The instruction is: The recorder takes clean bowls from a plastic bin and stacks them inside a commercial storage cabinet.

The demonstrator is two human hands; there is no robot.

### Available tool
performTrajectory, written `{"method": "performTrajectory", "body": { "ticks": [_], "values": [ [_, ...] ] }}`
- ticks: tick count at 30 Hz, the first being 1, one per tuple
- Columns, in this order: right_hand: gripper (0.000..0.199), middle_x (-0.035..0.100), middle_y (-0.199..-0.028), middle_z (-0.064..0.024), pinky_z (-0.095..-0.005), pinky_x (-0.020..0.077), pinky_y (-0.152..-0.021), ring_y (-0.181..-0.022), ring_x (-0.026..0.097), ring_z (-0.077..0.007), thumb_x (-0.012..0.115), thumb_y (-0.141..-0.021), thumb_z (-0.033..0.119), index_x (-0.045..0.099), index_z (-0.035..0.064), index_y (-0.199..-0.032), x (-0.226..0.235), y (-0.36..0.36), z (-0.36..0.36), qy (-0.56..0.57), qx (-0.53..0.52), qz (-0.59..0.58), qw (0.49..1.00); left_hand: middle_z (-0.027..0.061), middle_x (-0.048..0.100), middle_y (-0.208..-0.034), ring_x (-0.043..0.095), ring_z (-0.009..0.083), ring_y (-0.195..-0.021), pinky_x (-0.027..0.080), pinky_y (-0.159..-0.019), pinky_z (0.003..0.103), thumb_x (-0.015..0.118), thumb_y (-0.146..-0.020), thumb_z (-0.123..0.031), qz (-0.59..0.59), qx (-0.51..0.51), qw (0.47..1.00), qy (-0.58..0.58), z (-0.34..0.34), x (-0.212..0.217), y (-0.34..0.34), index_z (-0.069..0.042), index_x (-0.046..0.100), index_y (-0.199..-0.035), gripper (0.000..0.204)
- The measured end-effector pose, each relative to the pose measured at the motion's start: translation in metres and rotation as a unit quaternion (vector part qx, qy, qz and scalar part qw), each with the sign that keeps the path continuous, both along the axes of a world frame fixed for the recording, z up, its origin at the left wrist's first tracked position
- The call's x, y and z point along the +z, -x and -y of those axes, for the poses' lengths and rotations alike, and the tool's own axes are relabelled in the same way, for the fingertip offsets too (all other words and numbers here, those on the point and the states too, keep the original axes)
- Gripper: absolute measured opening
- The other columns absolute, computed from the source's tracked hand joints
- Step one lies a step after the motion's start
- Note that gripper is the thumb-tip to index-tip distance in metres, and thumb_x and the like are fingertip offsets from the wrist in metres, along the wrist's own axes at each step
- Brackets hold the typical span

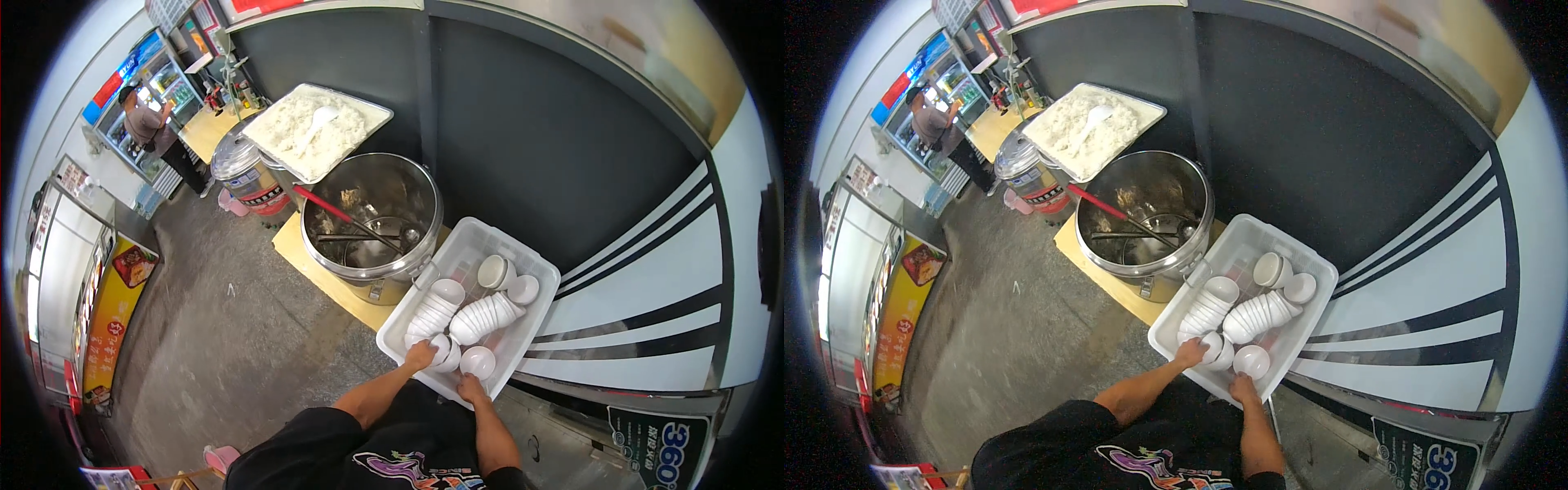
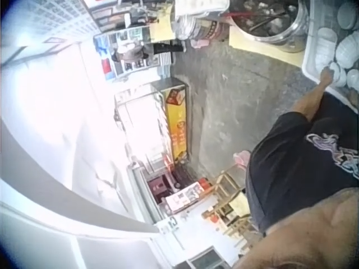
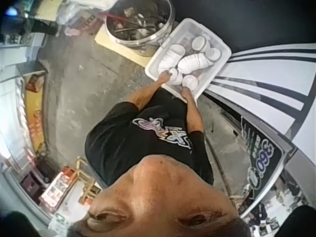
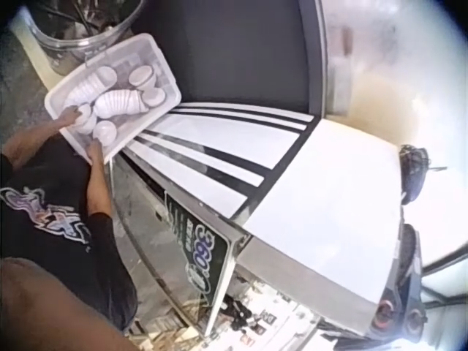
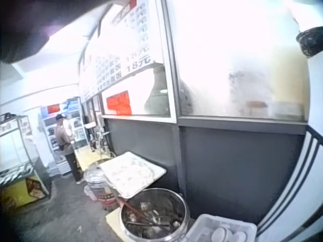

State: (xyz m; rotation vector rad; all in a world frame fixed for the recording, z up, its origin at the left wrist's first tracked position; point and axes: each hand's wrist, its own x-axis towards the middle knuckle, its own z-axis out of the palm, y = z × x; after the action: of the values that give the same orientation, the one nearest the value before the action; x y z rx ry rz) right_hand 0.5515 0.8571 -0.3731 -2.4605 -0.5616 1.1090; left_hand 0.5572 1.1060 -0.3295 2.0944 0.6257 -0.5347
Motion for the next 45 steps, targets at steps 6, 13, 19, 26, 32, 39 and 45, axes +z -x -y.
{"method": "performTrajectory", "body": {
  "ticks": [6,13,19,26,32,39,45],
  "values": [
    [0.04,0.056,-0.138,-0.0299,-0.0464,0.0423,-0.112,-0.126,0.055,-0.0447,0.058,-0.089,0.015,0.065,-0.0047,-0.123,0.014,-0.007,0.008,-0.035,0.016,0.05,0.998,0.0287,0.069,-0.117,0.066,0.0453,-0.111,0.051,-0.099,0.054,0.062,-0.092,-0.047,0.004,0.036,0.998,-0.049,0.006,0.03,0.003,0.0,0.066,-0.119,0.054],
    [0.034,0.067,-0.125,-0.0223,-0.0451,0.0505,-0.101,-0.115,0.064,-0.0403,0.062,-0.087,0.011,0.071,0.0061,-0.12,0.054,-0.022,0.016,-0.075,-0.014,0.087,0.993,0.0259,0.072,-0.109,0.069,0.0435,-0.104,0.054,-0.093,0.053,0.06,-0.089,-0.049,0.002,0.003,0.994,-0.108,0.01,0.052,0.004,-0.006,0.066,-0.122,0.055],
    [0.023,0.074,-0.106,-0.0172,-0.0421,0.0543,-0.093,-0.102,0.07,-0.0364,0.071,-0.083,0.012,0.078,0.0091,-0.105,0.079,-0.025,0.031,-0.138,-0.089,0.114,0.98,0.025,0.072,-0.109,0.07,0.0429,-0.101,0.055,-0.091,0.052,0.061,-0.089,-0.054,0.048,-0.03,0.989,-0.138,0.012,0.076,0.008,-0.008,0.068,-0.123,0.058],
    [0.021,0.073,-0.092,-0.0124,-0.0343,0.0548,-0.08,-0.087,0.071,-0.023,0.079,-0.077,0.002,0.073,0.0047,-0.097,0.131,-0.033,0.044,-0.233,-0.152,0.105,0.955,0.0223,0.072,-0.108,0.067,0.0404,-0.104,0.054,-0.09,0.05,0.069,-0.083,-0.065,0.192,-0.051,0.965,-0.171,0.022,0.129,0.015,-0.006,0.073,-0.114,0.067],
    [0.041,0.07,-0.095,-0.01,-0.031,0.0539,-0.072,-0.083,0.067,-0.0191,0.072,-0.083,-0.008,0.063,0.0037,-0.121,0.205,-0.037,0.037,-0.275,-0.286,0.088,0.914,0.0185,0.066,-0.12,0.061,0.0406,-0.113,0.051,-0.097,0.047,0.079,-0.079,-0.053,0.239,-0.143,0.956,-0.091,0.03,0.152,0.016,-0.005,0.068,-0.117,0.063],
    [0.038,0.069,-0.111,-0.0173,-0.0395,0.0524,-0.086,-0.1,0.067,-0.0306,0.071,-0.085,-0.003,0.066,0.0012,-0.123,0.249,-0.037,0.04,-0.289,-0.308,0.178,0.889,0.0121,0.056,-0.114,0.053,0.0355,-0.113,0.05,-0.094,0.045,0.079,-0.082,-0.033,0.331,-0.328,0.882,-0.072,0.046,0.173,0.013,-0.008,0.058,-0.117,0.048],
    [0.036,0.068,-0.105,-0.0187,-0.0442,0.0505,-0.088,-0.097,0.064,-0.0376,0.07,-0.084,-0.001,0.068,0.0012,-0.119,0.275,-0.03,0.038,-0.265,-0.185,0.281,0.904,0.0135,0.046,-0.126,0.054,0.0343,-0.114,0.053,-0.092,0.044,0.076,-0.087,-0.026,0.367,-0.362,0.854,-0.07,0.058,0.197,0.015,-0.008,0.056,-0.119,0.042]
  ]
}}
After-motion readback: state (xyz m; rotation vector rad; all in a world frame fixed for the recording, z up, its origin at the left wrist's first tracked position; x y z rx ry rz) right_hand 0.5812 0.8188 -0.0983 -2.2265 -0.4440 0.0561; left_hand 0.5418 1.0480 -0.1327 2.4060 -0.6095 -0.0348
